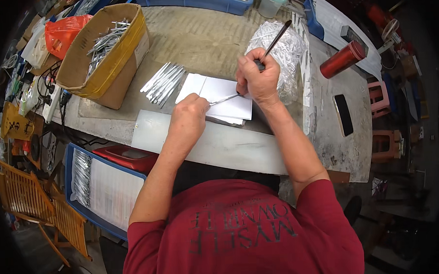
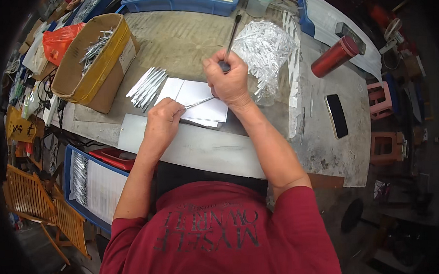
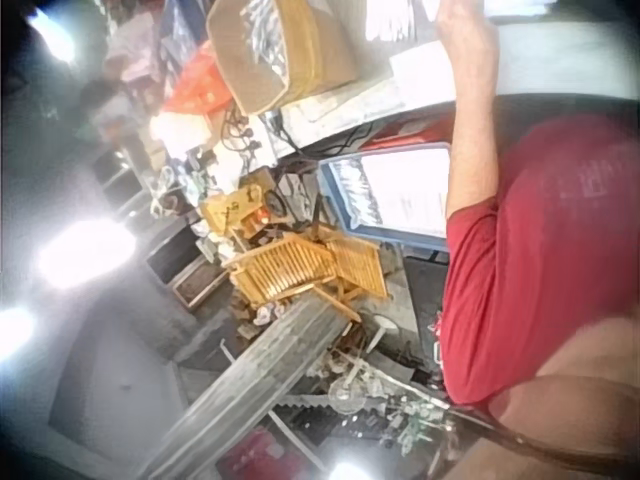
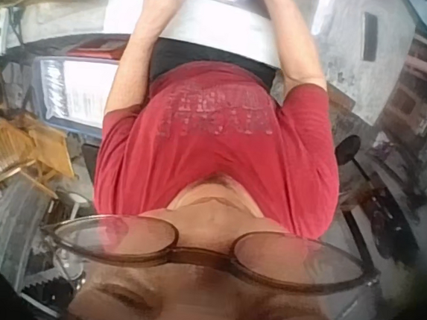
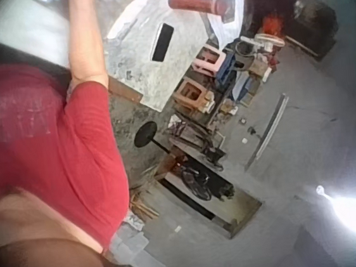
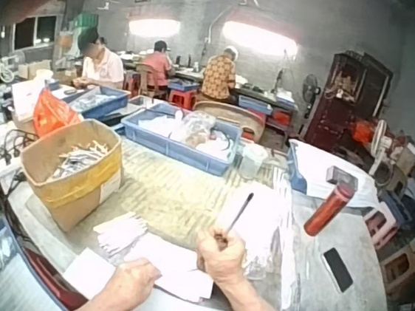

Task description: The person marks small metal strips by hand using a manual marking tool and a template on a workshop table.

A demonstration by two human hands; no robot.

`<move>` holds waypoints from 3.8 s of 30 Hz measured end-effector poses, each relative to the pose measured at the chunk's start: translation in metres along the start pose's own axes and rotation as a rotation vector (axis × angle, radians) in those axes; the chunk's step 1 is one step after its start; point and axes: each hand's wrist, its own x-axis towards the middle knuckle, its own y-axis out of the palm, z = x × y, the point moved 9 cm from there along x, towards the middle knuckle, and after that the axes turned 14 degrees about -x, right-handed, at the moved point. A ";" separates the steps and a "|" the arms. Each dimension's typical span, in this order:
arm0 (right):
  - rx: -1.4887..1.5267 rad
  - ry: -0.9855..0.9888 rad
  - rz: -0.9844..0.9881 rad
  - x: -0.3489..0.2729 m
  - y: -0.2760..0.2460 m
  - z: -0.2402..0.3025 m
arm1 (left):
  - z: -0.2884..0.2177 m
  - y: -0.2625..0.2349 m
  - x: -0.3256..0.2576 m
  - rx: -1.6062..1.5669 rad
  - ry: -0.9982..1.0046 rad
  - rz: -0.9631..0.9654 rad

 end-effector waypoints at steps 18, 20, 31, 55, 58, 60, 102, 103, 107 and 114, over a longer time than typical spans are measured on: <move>0.030 -0.279 0.152 -0.003 0.025 0.070 | 0.006 0.002 -0.006 0.032 -0.015 0.019; 0.104 -0.376 0.121 -0.008 0.019 0.096 | 0.004 0.000 -0.004 0.031 0.007 0.014; -0.088 -0.094 0.222 -0.007 0.039 0.014 | 0.003 -0.004 -0.007 -0.024 -0.018 -0.001; 0.043 -0.367 0.254 -0.016 0.064 0.084 | 0.010 -0.005 -0.009 -0.046 -0.072 -0.027; 0.034 -0.480 0.251 -0.021 0.061 0.088 | 0.007 -0.005 -0.010 -0.037 -0.034 -0.048; -0.319 -0.535 0.167 -0.021 0.065 0.049 | 0.005 0.002 -0.006 -0.042 -0.024 -0.030; -1.161 0.407 -0.163 -0.138 -0.173 -0.032 | 0.110 -0.099 0.004 0.244 -0.208 -0.310; -1.228 0.383 -0.167 -0.138 -0.172 -0.028 | 0.109 -0.098 0.004 0.246 -0.193 -0.312; -1.232 0.425 -0.158 -0.139 -0.169 -0.027 | 0.107 -0.099 0.005 0.253 -0.201 -0.293; -1.214 0.454 -0.181 -0.139 -0.174 -0.027 | 0.040 -0.125 0.010 0.218 0.003 -0.355</move>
